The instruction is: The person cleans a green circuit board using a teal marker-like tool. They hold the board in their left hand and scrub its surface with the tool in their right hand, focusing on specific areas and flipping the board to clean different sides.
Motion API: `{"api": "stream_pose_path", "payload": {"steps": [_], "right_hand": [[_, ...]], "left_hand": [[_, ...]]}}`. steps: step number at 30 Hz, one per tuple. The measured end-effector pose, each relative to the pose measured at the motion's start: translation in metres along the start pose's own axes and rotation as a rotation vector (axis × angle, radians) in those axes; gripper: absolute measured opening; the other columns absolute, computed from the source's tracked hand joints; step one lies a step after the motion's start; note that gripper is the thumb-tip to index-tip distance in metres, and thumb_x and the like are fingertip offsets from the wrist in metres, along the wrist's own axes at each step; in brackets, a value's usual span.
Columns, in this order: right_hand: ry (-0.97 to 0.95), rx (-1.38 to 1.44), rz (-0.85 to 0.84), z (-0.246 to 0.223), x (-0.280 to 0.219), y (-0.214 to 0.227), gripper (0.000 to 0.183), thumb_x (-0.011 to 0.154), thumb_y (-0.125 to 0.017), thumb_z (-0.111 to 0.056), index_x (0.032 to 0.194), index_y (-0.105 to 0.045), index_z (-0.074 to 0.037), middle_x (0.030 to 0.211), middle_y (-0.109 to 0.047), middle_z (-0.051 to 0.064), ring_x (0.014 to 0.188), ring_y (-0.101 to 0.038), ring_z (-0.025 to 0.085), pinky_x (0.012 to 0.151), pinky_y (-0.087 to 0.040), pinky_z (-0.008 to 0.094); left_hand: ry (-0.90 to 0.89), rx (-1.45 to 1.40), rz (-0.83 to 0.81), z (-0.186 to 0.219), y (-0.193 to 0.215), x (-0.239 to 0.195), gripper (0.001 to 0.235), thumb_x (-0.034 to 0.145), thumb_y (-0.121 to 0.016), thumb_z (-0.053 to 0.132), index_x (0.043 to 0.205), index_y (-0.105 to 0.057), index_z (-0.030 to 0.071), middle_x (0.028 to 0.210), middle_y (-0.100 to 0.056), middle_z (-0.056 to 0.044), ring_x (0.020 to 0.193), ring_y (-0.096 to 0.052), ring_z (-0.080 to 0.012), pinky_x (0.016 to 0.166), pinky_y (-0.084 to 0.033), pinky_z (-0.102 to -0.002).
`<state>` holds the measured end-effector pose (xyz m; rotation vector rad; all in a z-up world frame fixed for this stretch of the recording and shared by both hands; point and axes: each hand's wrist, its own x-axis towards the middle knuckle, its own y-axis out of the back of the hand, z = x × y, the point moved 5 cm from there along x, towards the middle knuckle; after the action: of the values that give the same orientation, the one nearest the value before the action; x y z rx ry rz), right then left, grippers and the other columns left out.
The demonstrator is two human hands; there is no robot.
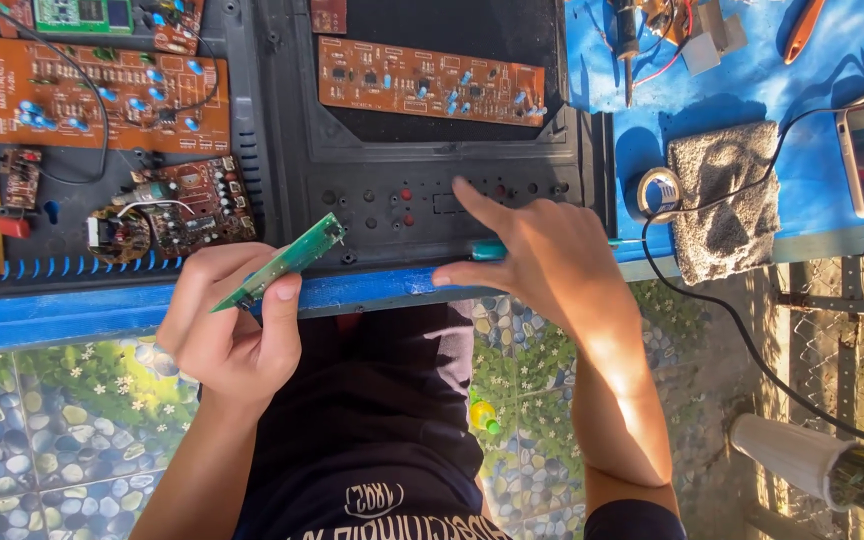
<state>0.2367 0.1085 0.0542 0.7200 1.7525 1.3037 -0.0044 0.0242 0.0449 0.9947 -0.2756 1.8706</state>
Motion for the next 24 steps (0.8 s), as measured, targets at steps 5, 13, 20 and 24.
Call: {"api": "stream_pose_path", "payload": {"steps": [5,13,20,24], "right_hand": [[-0.022,-0.012,0.065,-0.004,-0.007,0.007,0.089,0.081,-0.059,-0.078,0.145,-0.056,-0.017,0.041,-0.039,-0.002,0.038,-0.039,0.011,0.041,-0.040,0.033],[0.003,0.028,-0.040,-0.011,-0.018,-0.003,0.086,0.089,-0.057,-0.070,0.159,-0.044,-0.022,0.037,-0.036,0.000,0.036,-0.028,0.012,0.038,-0.021,0.034],[0.093,-0.111,0.121,-0.017,-0.018,0.003,0.089,0.086,-0.059,-0.074,0.153,-0.054,-0.016,0.041,-0.038,-0.006,0.039,-0.027,0.007,0.037,-0.021,0.029],[0.048,-0.079,0.310,-0.012,-0.029,0.014,0.056,0.090,-0.068,-0.070,0.091,-0.066,-0.013,0.045,-0.048,-0.003,0.040,-0.049,0.011,0.041,-0.040,0.030]], "left_hand": [[0.010,-0.019,-0.002,0.000,0.002,-0.002,0.024,0.102,-0.059,0.009,0.091,-0.065,-0.011,0.087,-0.065,-0.025,0.073,-0.065,-0.0330,0.061,-0.049,-0.037],[-0.013,-0.039,0.004,0.000,0.003,0.001,0.022,0.102,-0.059,0.008,0.093,-0.065,-0.011,0.087,-0.065,-0.024,0.074,-0.066,-0.0331,0.063,-0.053,-0.038],[0.019,-0.058,0.012,0.001,0.003,0.001,0.021,0.102,-0.059,0.009,0.095,-0.066,-0.010,0.087,-0.066,-0.023,0.075,-0.067,-0.0324,0.065,-0.054,-0.037],[0.035,-0.067,0.017,-0.002,0.005,0.000,0.022,0.102,-0.059,0.009,0.094,-0.066,-0.010,0.088,-0.066,-0.023,0.074,-0.067,-0.0317,0.063,-0.053,-0.036]]}}
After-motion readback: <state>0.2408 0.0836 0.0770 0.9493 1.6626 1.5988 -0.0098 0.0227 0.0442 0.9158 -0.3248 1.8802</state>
